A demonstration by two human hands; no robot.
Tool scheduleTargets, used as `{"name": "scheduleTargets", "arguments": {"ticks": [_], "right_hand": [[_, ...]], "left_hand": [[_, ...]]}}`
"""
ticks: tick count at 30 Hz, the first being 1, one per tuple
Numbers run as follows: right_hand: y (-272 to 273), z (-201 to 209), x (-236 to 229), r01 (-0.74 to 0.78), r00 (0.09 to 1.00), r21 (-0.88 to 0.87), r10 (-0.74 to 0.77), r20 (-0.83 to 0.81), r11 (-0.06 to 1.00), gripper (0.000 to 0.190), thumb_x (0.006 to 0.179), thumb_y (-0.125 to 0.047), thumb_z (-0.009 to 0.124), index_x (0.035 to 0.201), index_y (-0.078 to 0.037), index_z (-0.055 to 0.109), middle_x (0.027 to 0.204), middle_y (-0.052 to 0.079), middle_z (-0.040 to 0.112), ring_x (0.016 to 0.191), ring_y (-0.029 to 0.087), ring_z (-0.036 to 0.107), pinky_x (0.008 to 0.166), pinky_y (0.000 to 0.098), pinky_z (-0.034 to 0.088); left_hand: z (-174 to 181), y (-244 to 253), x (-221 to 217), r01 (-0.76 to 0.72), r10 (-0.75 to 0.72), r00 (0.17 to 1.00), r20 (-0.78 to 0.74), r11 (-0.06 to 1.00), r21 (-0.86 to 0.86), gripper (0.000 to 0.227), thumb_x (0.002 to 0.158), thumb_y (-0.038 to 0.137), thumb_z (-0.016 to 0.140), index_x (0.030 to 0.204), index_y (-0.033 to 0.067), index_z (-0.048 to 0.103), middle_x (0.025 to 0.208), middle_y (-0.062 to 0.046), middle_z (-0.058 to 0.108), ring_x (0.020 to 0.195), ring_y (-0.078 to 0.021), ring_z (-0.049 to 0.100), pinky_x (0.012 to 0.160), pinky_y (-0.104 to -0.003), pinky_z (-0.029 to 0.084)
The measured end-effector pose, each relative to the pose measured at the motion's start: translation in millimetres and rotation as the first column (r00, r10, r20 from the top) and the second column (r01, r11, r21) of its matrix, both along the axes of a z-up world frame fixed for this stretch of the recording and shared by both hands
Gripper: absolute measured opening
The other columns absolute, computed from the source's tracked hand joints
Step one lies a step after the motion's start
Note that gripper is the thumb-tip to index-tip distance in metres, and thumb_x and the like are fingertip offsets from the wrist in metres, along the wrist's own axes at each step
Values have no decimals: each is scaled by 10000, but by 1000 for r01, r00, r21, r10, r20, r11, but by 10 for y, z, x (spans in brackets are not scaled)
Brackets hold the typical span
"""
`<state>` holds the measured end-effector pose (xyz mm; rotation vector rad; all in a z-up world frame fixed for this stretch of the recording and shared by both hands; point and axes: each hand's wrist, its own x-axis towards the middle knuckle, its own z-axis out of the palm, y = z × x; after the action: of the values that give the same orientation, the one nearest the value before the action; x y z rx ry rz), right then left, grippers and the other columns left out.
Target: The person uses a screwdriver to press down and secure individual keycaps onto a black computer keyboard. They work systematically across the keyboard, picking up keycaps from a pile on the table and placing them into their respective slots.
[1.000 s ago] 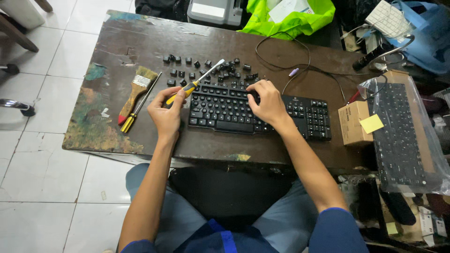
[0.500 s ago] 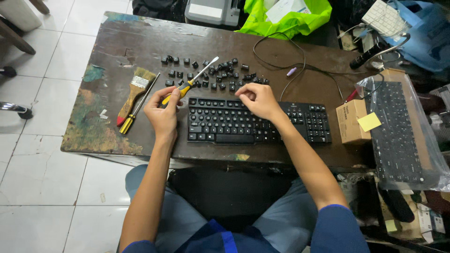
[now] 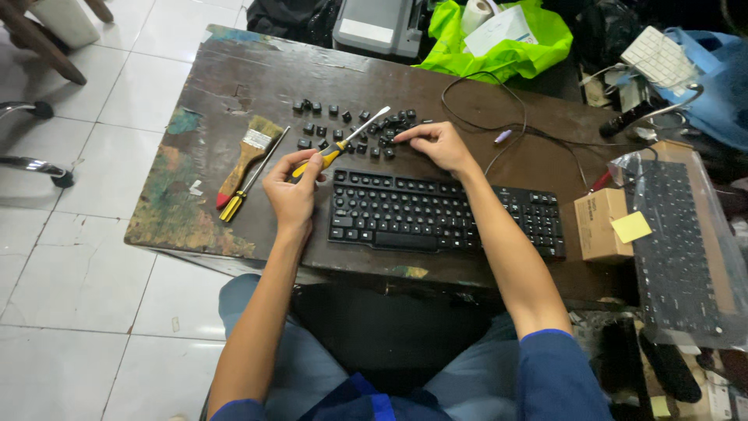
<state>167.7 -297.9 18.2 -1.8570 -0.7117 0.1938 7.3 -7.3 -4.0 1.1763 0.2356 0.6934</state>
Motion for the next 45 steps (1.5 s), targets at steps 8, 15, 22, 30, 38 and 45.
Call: {"name": "scheduleTargets", "arguments": {"ticks": [8, 15, 22, 30, 38, 45], "right_hand": [[423, 84, -296, -101, 977, 9, 100, -186, 995, 267, 933, 59, 677, 1103, -34, 860, 932, 131, 844, 858, 141, 802, 831, 263, 661], [654, -156, 19, -164, 952, 101, 184, -246, 981, 340, 964, 105, 607, 1226, 27, 810, 1113, 198, 838, 1050, 209, 821, 911, 279, 673], [549, 143, -209, -63, 986, 98, 78, -150, 993, 355, 958, 68, 647, 1258, -20, 815, 1106, 150, 844, 1056, 188, 817, 915, 266, 659], [-78, 459, -1763, 201, 836, -704, 255, 485, 681, 1191, 810, -924, 670, 1700, -169, 432, 1759, 158, 380, 1605, 450, 365, 1301, 641, 297], [-4, 249, -1624, 291, 793, -602, 165, 586, 743, 1125, 866, -885, 635, 1707, -162, 442, 1755, 177, 410, 1617, 461, 366, 1292, 673, 307], [42, 235, -1476, 251, 820, -506, 97, 564, 825, 1052, 907, -863, 634, 1676, -162, 483, 1690, 186, 511, 1589, 471, 419, 1278, 701, 326]], "left_hand": [[-24, 6, 33, -2, 3, 1000, 19, 1000, -20, 176, 939, 50, 902, 1090, -14, 838, 814, -174, 783, 584, -163, 727, 496, -225, 541], [3, 5, 28, 13, -12, 1000, 19, 1000, -28, 179, 945, 63, 901, 1097, -7, 837, 822, -168, 785, 593, -161, 732, 506, -220, 544], [-19, 13, 26, 17, -17, 1000, 0, 1000, -20, 175, 946, 70, 897, 1096, 0, 841, 831, -159, 787, 601, -154, 733, 510, -214, 540], [-63, 30, 35, 6, -6, 1000, -8, 1000, 4, 185, 953, 85, 903, 1104, 3, 835, 838, -168, 779, 601, -174, 733, 513, -222, 540], [-29, 22, -14, 9, -9, 1000, 5, 1000, 11, 180, 975, 84, 887, 1117, -4, 820, 858, -170, 773, 608, -190, 736, 512, -233, 531], [-126, 71, 16, -21, 20, 999, 41, 1000, 6, 169, 971, 57, 891, 1101, -18, 814, 856, -173, 768, 605, -209, 744, 510, -243, 527]]}}
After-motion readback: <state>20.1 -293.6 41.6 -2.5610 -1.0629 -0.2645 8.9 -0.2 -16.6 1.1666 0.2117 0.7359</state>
